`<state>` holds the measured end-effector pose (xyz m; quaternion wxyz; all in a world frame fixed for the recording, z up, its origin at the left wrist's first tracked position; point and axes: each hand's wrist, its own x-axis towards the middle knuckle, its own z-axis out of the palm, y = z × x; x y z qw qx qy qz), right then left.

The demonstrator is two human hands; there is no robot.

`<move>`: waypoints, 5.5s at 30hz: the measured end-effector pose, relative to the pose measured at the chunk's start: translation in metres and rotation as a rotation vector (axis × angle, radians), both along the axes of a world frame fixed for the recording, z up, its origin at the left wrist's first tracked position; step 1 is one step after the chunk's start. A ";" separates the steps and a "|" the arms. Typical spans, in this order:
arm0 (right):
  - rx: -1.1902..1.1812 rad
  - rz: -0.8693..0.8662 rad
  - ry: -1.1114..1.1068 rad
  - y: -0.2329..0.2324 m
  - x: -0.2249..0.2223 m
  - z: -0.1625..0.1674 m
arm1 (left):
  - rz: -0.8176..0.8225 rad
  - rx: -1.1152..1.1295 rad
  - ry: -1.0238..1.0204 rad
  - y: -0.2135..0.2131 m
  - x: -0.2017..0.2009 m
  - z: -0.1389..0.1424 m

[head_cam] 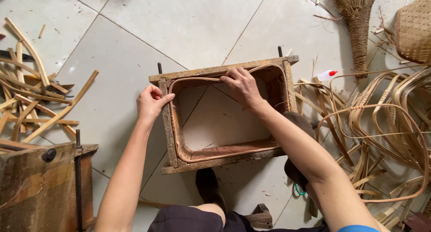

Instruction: The person fits a flexible rattan frame into a wooden mold, then inserts a pre-woven rattan basket body into the mold. They use a hammer to tap the frame and basket edges into place, then add a second rattan rim around the top and secure it with the hammer.

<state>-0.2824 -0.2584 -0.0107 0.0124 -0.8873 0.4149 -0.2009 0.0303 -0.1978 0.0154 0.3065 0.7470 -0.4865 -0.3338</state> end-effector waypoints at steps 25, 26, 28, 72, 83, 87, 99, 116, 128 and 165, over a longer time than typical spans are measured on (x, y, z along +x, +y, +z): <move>0.132 -0.431 0.807 0.003 -0.129 0.007 | -0.700 -0.338 -0.421 -0.060 -0.149 0.041; 0.136 -0.435 0.852 0.002 -0.128 0.009 | -0.693 -0.348 -0.439 -0.060 -0.150 0.041; 0.157 -0.433 1.006 0.001 -0.126 0.008 | -0.677 -0.337 -0.451 -0.059 -0.151 0.038; 0.235 0.202 0.549 0.198 -0.174 0.036 | -0.827 -0.468 -0.698 0.194 -0.012 -0.035; 0.588 0.629 -0.076 0.155 -0.025 0.002 | -0.783 -0.536 -0.901 -0.066 -0.121 -0.017; 0.634 0.673 -0.155 0.156 -0.011 -0.018 | -0.742 -0.478 -0.847 -0.081 -0.136 -0.043; 0.878 0.604 -0.142 0.131 -0.001 -0.022 | -0.774 -0.496 -0.795 -0.094 -0.132 -0.063; 0.795 0.522 -0.045 0.165 -0.067 0.004 | -0.826 -0.136 -0.195 0.174 -0.126 -0.009; 0.660 0.570 -0.084 0.176 -0.081 0.000 | -0.902 -0.343 -0.255 0.184 -0.129 -0.024; 1.035 0.403 0.394 0.112 -0.175 0.048 | -0.534 -0.254 -0.218 0.172 -0.163 -0.015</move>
